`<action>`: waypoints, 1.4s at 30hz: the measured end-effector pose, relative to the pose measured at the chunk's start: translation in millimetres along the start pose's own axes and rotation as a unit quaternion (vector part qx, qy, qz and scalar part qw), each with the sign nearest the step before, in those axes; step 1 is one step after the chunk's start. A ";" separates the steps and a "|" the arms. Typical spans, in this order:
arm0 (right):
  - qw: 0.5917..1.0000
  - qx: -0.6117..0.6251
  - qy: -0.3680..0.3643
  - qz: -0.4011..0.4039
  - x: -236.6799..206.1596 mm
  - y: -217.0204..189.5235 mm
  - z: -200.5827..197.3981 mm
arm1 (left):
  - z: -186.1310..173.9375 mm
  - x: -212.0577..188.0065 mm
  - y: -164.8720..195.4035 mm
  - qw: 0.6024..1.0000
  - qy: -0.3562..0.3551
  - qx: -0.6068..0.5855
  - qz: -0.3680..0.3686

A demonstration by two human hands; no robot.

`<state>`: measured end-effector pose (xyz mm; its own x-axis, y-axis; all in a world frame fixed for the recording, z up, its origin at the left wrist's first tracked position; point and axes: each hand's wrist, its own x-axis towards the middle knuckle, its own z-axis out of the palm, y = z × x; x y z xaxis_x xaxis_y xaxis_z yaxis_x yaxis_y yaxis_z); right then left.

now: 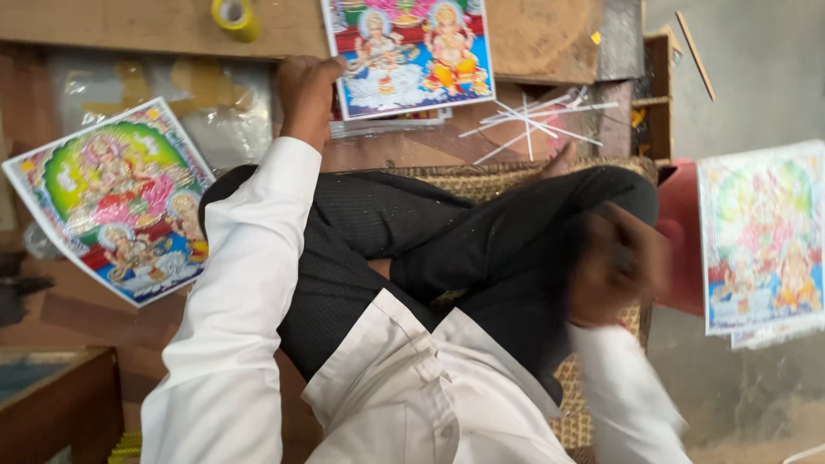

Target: The person assembles deity posters by applying yellow decorative tape to the edges of laminated prints, cutting the tape with scissors, and stacking the finished units. The person handles multiple posters, aligns tape along edges, and uses scissors to trim excess tape.

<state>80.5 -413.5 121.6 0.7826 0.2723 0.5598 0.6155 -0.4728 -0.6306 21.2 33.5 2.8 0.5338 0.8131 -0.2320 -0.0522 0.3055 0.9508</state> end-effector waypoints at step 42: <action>0.738 0.558 -0.288 0.247 18.3 -93.4 30.3 | 140.6 -172.6 91.0 0.891 -0.156 -0.423 -0.059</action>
<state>40.2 -338.9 174.5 0.6480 0.7616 -0.0053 -0.3172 0.2636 -0.9110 43.0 -148.6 158.3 0.7795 0.6134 -0.1270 -0.5266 0.7515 0.3975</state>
